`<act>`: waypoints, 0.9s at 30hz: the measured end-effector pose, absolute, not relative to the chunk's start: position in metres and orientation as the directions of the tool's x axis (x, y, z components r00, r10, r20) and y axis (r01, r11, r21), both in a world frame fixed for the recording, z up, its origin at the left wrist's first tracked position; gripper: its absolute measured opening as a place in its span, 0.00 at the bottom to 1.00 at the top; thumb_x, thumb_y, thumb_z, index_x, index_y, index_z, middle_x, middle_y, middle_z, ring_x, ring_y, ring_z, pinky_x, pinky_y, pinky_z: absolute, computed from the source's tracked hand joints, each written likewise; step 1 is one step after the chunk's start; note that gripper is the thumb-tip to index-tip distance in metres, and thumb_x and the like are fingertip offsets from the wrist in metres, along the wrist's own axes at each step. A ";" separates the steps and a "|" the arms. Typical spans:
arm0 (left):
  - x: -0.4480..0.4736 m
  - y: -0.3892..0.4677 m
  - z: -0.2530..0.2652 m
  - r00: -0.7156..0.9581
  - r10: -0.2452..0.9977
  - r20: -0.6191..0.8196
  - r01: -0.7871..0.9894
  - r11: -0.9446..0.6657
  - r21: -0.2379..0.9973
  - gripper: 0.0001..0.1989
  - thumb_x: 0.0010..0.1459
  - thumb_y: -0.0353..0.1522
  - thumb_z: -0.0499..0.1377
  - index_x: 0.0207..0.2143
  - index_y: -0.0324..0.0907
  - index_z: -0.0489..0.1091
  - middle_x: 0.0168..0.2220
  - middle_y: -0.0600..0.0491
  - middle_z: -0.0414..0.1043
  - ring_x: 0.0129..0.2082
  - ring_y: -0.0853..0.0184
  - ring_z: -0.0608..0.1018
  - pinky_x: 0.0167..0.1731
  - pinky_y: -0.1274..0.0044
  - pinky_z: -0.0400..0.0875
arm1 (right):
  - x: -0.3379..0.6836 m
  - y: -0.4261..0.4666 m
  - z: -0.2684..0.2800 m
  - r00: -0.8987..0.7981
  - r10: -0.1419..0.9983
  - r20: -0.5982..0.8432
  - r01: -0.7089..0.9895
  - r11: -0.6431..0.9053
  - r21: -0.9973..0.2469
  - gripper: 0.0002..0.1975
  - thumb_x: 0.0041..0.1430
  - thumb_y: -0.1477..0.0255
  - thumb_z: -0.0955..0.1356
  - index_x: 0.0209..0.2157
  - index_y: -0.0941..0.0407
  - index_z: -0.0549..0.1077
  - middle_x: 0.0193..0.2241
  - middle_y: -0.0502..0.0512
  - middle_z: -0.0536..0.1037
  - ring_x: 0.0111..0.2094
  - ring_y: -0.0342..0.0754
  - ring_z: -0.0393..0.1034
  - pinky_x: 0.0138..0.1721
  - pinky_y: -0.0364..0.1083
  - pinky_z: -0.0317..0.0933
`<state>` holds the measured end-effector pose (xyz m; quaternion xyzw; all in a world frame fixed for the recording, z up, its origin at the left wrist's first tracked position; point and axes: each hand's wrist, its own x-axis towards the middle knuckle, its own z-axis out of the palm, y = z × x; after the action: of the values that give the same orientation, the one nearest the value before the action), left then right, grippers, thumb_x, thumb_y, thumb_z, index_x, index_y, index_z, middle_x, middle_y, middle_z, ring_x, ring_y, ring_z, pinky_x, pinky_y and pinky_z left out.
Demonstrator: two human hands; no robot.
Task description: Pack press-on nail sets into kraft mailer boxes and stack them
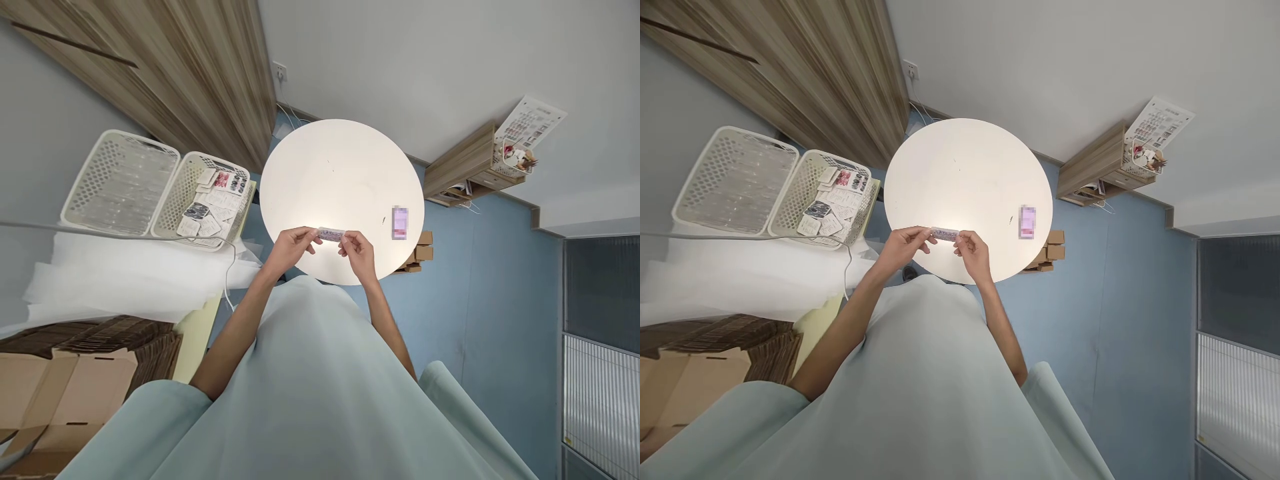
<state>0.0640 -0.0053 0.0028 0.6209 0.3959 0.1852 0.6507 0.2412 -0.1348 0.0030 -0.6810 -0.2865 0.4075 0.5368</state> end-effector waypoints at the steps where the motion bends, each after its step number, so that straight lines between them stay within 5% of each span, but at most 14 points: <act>1: 0.064 -0.006 0.005 0.608 0.739 -0.291 0.256 0.165 0.952 0.34 0.66 0.63 0.59 0.42 0.43 0.85 0.39 0.45 0.85 0.30 0.61 0.82 0.38 0.68 0.78 | 0.241 -0.136 0.005 0.497 0.833 -0.245 -0.056 -0.250 -0.967 0.19 0.67 0.50 0.73 0.45 0.50 0.80 0.37 0.53 0.83 0.35 0.49 0.78 0.42 0.51 0.75; 11: 0.069 -0.008 0.006 0.612 0.746 -0.262 0.173 0.197 0.965 0.29 0.55 0.57 0.72 0.44 0.42 0.82 0.43 0.45 0.85 0.36 0.60 0.82 0.43 0.66 0.81 | 0.246 -0.139 0.002 0.523 0.823 -0.223 -0.036 -0.239 -0.970 0.18 0.63 0.52 0.76 0.46 0.50 0.83 0.48 0.56 0.86 0.50 0.54 0.81 0.58 0.55 0.76; 17: 0.070 -0.009 -0.001 0.594 0.750 -0.292 0.184 0.226 0.956 0.36 0.54 0.55 0.73 0.58 0.45 0.74 0.37 0.51 0.82 0.34 0.62 0.83 0.46 0.66 0.80 | 0.245 -0.139 -0.003 0.531 0.817 -0.226 -0.045 -0.239 -0.970 0.17 0.63 0.53 0.75 0.44 0.50 0.82 0.47 0.56 0.86 0.49 0.54 0.81 0.56 0.55 0.76; 27: 0.066 -0.017 0.004 0.712 0.569 -0.411 0.089 0.507 0.857 0.37 0.56 0.57 0.73 0.60 0.45 0.80 0.54 0.41 0.84 0.55 0.52 0.83 0.57 0.63 0.78 | 0.239 -0.134 -0.022 0.364 0.853 -0.375 -0.283 -0.282 -0.917 0.22 0.55 0.49 0.79 0.40 0.52 0.81 0.42 0.55 0.85 0.45 0.51 0.79 0.49 0.52 0.75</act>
<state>0.0662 -0.0170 0.0043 0.4727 0.3482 0.1510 0.7953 0.2389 -0.1335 -0.0216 -0.6139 -0.2321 0.5142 0.5522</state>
